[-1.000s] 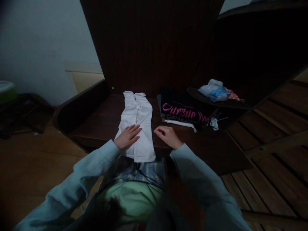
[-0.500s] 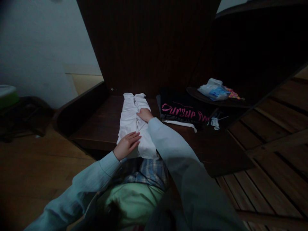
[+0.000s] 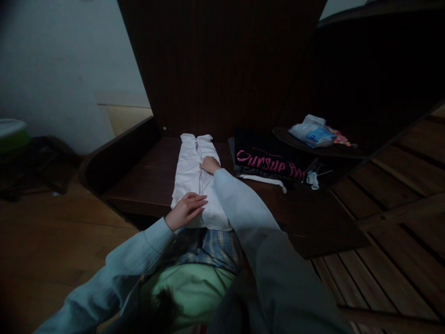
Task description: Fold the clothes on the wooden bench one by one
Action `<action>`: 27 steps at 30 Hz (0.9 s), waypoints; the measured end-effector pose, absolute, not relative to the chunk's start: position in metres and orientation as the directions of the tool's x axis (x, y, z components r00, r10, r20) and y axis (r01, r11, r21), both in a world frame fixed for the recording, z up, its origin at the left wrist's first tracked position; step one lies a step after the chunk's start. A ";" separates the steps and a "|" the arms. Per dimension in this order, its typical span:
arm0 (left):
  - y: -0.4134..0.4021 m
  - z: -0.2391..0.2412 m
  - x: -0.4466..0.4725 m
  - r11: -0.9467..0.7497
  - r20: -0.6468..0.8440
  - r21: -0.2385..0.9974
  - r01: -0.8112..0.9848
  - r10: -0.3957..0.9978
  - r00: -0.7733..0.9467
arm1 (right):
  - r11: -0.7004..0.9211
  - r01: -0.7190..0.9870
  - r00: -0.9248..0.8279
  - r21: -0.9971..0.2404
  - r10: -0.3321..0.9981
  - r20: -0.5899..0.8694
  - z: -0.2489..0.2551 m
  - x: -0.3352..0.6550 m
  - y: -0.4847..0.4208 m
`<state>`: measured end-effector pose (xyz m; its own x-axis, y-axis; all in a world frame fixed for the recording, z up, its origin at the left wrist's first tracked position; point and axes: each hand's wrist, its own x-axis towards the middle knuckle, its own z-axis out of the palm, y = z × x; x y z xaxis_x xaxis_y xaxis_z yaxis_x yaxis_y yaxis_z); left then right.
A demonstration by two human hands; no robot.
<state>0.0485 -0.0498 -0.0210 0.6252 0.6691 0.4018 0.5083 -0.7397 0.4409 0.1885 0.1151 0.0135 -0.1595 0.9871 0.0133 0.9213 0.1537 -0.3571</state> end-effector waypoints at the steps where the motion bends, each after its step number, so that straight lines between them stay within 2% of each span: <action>1: -0.049 -0.021 0.048 -0.733 0.395 0.454 0.506 0.675 0.624 | 0.145 0.914 -0.152 -0.380 0.988 0.011 0.013 0.189 0.116; 4: -0.047 -0.021 0.046 -0.718 0.369 0.491 0.494 0.685 0.628 | 0.109 0.899 -0.112 -0.423 0.994 0.018 0.013 0.189 0.119; 11: -0.044 -0.015 0.044 -0.699 0.320 0.539 0.470 0.686 0.654 | 0.082 0.904 -0.058 -0.420 0.996 0.071 0.009 0.188 0.116; 17: -0.041 -0.015 0.042 -0.694 0.286 0.550 0.463 0.678 0.677 | 0.089 0.746 0.002 -0.659 0.991 0.136 0.003 0.195 0.124; 21: -0.040 -0.018 0.042 -0.687 0.288 0.565 0.456 0.682 0.672 | 0.108 0.630 0.068 -0.769 0.979 0.193 0.007 0.191 0.130; 24: -0.040 -0.019 0.041 -0.686 0.286 0.570 0.452 0.682 0.673 | 0.051 0.524 0.091 -0.850 0.989 0.115 0.006 0.183 0.131; 27: -0.040 -0.017 0.040 -0.691 0.278 0.569 0.445 0.671 0.687 | 0.008 0.473 0.089 -0.881 0.994 0.057 0.001 0.178 0.129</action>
<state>0.0401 -0.0403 -0.0173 0.6868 0.6714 0.2784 0.4453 -0.6914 0.5689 0.1778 0.1292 0.0010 0.0893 0.9944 0.0573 0.4731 0.0083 -0.8810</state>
